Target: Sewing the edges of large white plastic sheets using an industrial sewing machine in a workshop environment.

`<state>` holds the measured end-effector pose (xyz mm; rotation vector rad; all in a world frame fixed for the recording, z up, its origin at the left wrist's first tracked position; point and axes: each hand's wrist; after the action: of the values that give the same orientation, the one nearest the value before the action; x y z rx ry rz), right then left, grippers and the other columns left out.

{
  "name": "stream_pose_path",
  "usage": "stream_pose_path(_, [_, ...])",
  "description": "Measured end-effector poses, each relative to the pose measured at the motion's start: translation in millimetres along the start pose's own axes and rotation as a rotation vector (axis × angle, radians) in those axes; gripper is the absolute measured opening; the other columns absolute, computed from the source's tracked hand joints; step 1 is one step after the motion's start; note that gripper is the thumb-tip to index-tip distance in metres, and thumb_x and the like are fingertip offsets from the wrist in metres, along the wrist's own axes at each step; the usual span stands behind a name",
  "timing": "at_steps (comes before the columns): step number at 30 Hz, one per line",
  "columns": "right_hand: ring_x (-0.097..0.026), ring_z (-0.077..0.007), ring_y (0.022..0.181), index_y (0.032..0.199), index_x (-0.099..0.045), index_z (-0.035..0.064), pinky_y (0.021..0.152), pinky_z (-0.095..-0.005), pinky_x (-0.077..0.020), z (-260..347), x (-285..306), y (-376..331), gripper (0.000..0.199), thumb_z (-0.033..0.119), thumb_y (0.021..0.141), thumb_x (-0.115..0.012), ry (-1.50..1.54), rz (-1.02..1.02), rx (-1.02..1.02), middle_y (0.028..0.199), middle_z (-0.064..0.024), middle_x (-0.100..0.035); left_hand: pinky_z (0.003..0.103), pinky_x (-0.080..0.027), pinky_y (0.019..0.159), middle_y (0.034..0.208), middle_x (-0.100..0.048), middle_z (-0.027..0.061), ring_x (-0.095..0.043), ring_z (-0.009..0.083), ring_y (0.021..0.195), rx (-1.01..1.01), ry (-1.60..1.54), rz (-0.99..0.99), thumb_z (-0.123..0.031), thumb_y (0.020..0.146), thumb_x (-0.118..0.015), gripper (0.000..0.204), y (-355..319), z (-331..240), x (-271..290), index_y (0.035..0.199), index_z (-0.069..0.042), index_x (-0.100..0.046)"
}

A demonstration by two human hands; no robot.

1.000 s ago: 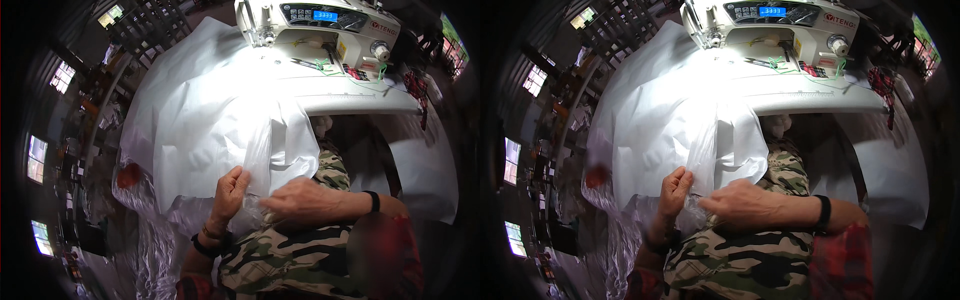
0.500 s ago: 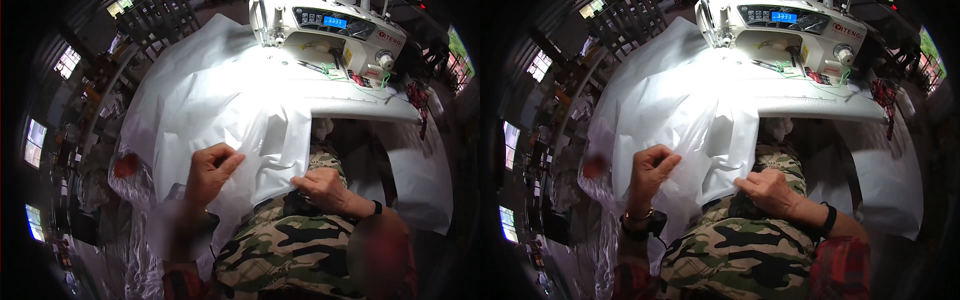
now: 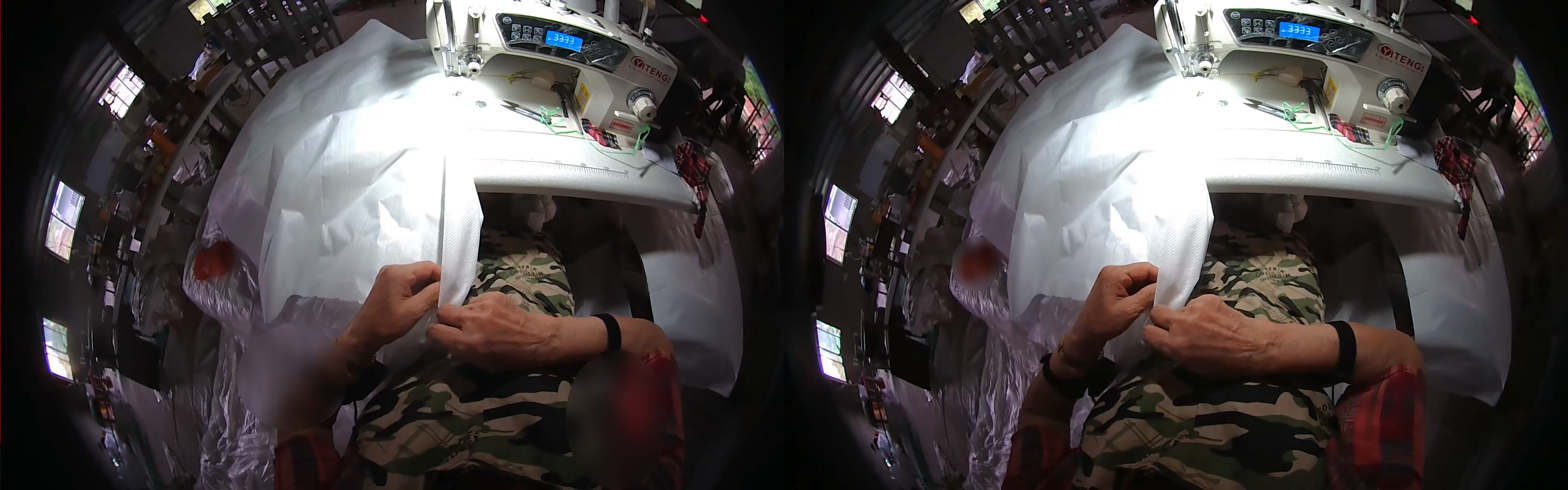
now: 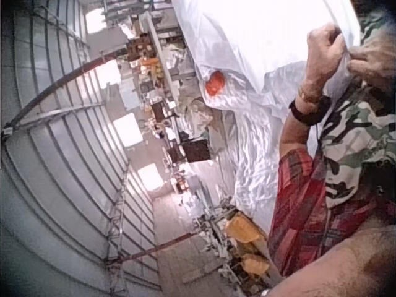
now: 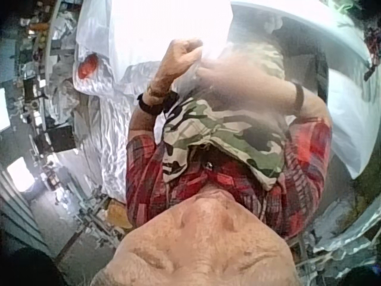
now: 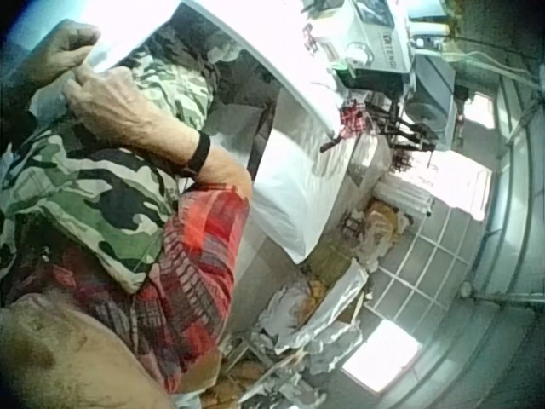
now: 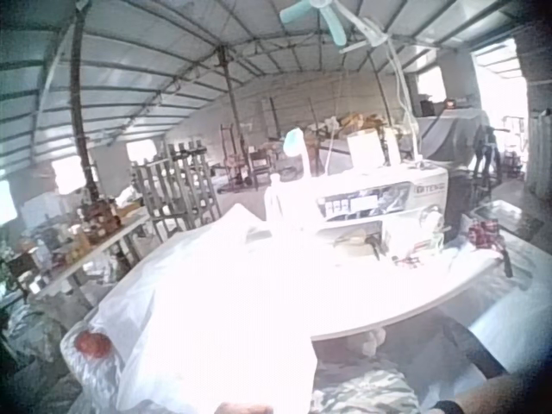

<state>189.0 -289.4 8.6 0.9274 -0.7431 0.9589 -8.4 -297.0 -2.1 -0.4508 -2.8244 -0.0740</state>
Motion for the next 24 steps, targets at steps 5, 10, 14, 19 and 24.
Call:
stream_pose_path(5, [-0.064, -0.0239, 0.066, 0.084, -0.054, -0.0008, 0.054, -0.0340, -0.0517, 0.2, -3.8, 8.0, 0.012, 0.009, 0.081, -0.059, -0.048, 0.030, 0.034, 0.081, -0.0114, -0.056, 0.025, -0.045, 0.060, 0.072, -0.062, 0.0020, -0.052, 0.0062, 0.067, 0.076, -0.157, -0.030, -0.008, 0.092, -0.059, 0.016, -5.0, 5.7, 3.9, 0.089, 0.007, -0.065])
stream_pose_path(10, [-0.064, -0.0219, 0.073, 0.097, -0.061, 0.0013, 0.063, -0.0354, -0.0514, -3.4, 9.0, 12.9, 0.020, 0.013, 0.081, -0.062, -0.059, 0.040, 0.109, 0.082, -0.0085, -0.058, 0.023, -0.036, 0.054, 0.066, -0.052, -0.0051, -0.045, 0.0027, 0.063, 0.135, -0.196, -0.074, -0.010, 0.095, -0.059, 0.020, -11.7, 0.1, 8.8, 0.080, 0.003, -0.061])
stream_pose_path(14, [-0.062, -0.0170, 0.085, 0.126, -0.053, 0.0006, 0.077, -0.0309, -0.0502, -69.7, -15.1, -4.4, 0.038, 0.013, 0.092, -0.064, 0.418, -0.832, -0.419, 0.095, -0.0100, -0.064, 0.020, -0.041, 0.060, 0.072, -0.061, -0.0020, -0.052, 0.0025, 0.067, 0.144, 0.093, -0.234, -0.006, 0.093, -0.060, 0.012, -28.8, -9.9, 33.8, 0.086, 0.002, -0.063])
stream_pose_path(19, [-0.061, -0.0239, 0.094, 0.120, -0.052, 0.0014, 0.082, -0.0355, -0.0506, -123.1, -71.0, 60.7, 0.031, 0.019, 0.094, -0.056, 0.681, -0.776, -0.852, 0.106, -0.0151, -0.063, 0.023, -0.041, 0.054, 0.063, -0.061, 0.0035, -0.054, 0.0048, 0.058, -0.093, 0.381, -0.256, -0.008, 0.091, -0.062, 0.014, -10.5, -73.5, 48.4, 0.081, 0.003, -0.062])
stream_pose_path(24, [-0.061, -0.0299, 0.108, 0.119, -0.061, 0.0023, 0.091, -0.0379, -0.0487, -141.7, -59.4, 93.4, 0.040, 0.030, 0.089, -0.061, 0.450, -0.129, -0.457, 0.117, -0.0184, -0.064, 0.028, -0.039, 0.050, 0.058, -0.056, 0.0089, -0.051, 0.0092, 0.053, -0.226, 0.600, -0.045, -0.007, 0.088, -0.062, 0.011, 7.1, -99.9, 39.7, 0.081, 0.001, -0.061])
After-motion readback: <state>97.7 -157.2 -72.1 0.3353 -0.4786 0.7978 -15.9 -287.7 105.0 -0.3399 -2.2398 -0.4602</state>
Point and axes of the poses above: each hand's wrist, its own y-axis towards the middle knuckle, its own x-axis out of the back of the hand, z = x × y
